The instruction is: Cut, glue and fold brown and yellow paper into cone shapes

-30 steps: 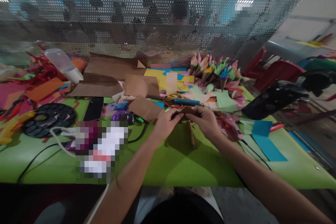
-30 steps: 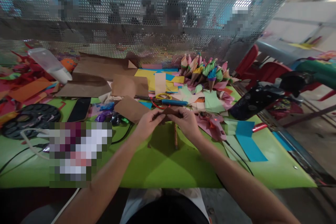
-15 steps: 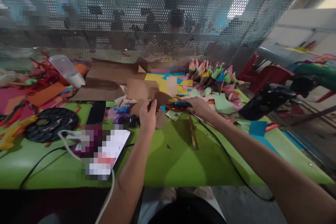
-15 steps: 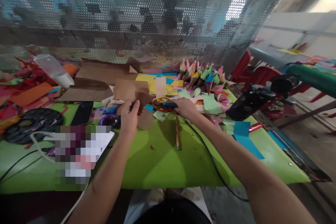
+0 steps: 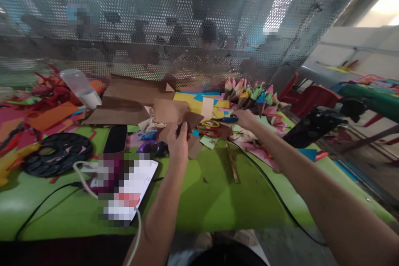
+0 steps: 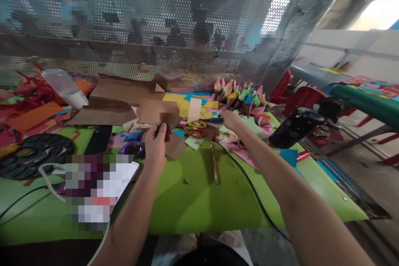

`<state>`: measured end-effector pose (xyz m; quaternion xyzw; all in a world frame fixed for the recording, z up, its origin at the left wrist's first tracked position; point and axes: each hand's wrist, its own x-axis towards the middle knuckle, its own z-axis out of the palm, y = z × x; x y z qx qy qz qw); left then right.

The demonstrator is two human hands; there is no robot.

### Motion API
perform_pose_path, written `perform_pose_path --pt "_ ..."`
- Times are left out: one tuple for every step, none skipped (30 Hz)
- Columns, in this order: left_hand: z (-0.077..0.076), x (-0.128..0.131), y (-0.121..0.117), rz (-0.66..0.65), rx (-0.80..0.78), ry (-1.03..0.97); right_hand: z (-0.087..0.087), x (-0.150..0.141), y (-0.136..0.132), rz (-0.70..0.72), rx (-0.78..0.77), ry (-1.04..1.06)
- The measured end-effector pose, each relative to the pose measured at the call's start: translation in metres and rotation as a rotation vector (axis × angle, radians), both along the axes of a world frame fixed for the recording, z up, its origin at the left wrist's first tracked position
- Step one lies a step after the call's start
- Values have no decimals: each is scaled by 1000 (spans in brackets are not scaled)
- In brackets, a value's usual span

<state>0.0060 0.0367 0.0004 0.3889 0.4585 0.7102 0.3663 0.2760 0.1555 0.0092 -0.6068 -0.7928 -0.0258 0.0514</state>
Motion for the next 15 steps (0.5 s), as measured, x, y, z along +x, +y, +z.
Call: perform_pose_path --pt "1 0 -1 2 -4 3 1 -5 -1 10 -7 -3" --pt "1 0 -1 4 -5 7 2 -12 -3 27 -14 -2" --pt "1 0 -1 0 -4 13 3 -21 -5 51 -24 2" --pt "1 0 -2 -6 -3 22 3 -32 -7 82 -40 7" --pt "0 0 -1 -16 -1 33 2 -43 -10 117 -66 12" --pt "-1 0 -1 -28 -1 47 0 -55 -12 153 -97 16" --pt "-3 0 0 -42 -1 62 -2 -67 -15 180 -126 17" --pt "-5 0 0 -60 -3 79 -4 -77 -18 197 -149 18" --pt "-6 0 1 -79 -5 100 -7 -87 -20 205 -160 22" --pt "-7 0 1 -96 -8 125 -8 -94 -23 208 -166 29" --pt "-8 -1 2 -111 -12 153 -10 -100 -25 207 -166 39" --pt "-9 -1 2 -123 -16 181 -10 -104 -27 205 -163 54" --pt "-9 -1 1 -132 -22 206 -10 -106 -28 200 -159 71" --pt "-8 -1 1 -136 -30 225 -9 -106 -29 194 -156 93" --pt "-7 -2 0 -139 -39 238 -8 -105 -29 184 -155 117"
